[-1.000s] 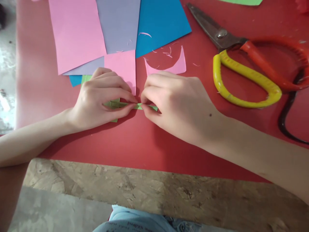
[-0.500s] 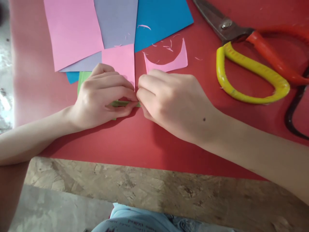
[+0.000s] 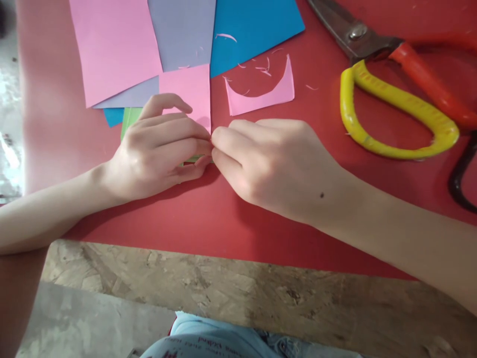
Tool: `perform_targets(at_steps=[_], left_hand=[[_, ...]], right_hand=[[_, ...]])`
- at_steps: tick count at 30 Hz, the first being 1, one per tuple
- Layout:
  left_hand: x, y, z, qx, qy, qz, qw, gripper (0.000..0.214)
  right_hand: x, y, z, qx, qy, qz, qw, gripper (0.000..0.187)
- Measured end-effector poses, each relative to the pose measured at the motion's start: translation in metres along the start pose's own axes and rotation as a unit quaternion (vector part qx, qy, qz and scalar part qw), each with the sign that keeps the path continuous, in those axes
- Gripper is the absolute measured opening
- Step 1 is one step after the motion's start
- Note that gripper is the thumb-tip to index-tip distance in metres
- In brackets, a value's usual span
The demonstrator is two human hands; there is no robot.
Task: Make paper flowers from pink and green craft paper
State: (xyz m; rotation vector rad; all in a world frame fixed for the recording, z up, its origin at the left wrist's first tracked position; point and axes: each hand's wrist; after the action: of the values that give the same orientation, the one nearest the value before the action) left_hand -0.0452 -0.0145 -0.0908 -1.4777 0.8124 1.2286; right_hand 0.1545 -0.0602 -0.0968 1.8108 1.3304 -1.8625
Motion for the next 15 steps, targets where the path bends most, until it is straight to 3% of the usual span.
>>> perform_targets(at_steps=[4,7,12,15], left_hand=[[-0.009,-0.006,-0.002,-0.019,0.032,0.048,0.998,0.034],[-0.014,-0.008,-0.002,-0.003,0.036,0.071,0.997,0.039],[-0.012,0.0,0.006,0.115,-0.006,-0.045,0.992,0.026],[-0.012,0.004,0.011,0.139,-0.032,-0.058,0.988,0.02]], right_hand=[[-0.001,0.001,0.002,-0.002,0.011,-0.074,0.997,0.028],[-0.001,0.002,0.002,0.008,0.011,-0.058,0.998,0.028],[-0.003,0.007,-0.002,-0.013,0.02,-0.006,1.0,0.024],[-0.005,0.009,-0.003,-0.02,0.012,0.01,1.0,0.021]])
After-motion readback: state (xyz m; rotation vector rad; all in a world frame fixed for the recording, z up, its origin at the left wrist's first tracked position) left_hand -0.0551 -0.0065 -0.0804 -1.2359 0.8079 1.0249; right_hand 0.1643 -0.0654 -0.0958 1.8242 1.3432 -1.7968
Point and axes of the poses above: each hand's wrist, its own y-axis away from the middle knuckle, its own x-axis out of the palm, z = x × y, and after that the axes turned 5 degrees about y, right-handed
